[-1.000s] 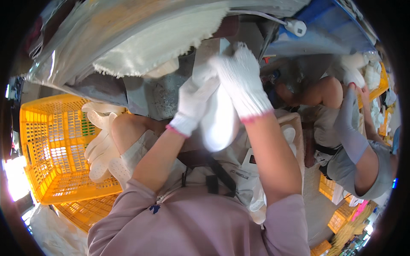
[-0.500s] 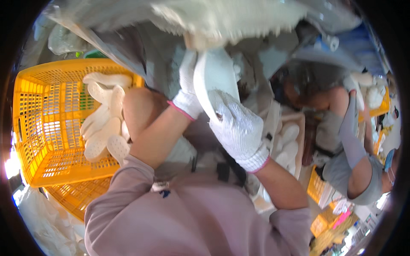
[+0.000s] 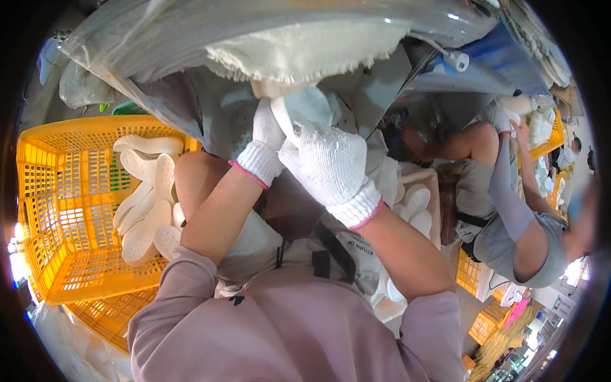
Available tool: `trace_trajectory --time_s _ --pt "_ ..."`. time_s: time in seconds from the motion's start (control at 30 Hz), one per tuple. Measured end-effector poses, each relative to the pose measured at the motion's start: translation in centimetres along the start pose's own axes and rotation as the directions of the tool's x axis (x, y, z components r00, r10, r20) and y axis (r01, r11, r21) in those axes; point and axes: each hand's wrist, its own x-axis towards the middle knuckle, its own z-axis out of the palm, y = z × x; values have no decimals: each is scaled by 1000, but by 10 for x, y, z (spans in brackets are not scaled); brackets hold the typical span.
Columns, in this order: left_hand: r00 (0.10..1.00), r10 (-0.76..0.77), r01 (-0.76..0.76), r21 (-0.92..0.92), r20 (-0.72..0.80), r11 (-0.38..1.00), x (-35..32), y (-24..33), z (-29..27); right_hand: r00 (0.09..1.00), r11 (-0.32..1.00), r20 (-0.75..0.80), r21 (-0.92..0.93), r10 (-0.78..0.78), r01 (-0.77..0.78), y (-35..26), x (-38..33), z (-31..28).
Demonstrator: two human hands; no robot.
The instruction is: The person repeatedly picks white slipper-like footwear from a large bag and places them into a yellow plastic basket. The person handles the items one at a time, turning them over and arranging them in the basket.
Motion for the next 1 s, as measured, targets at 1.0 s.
trace_trajectory --time_s 1.0 --pt "966 -61 119 -221 252 968 13 -2 3 764 477 577 606 288 -637 -28 42 -22"
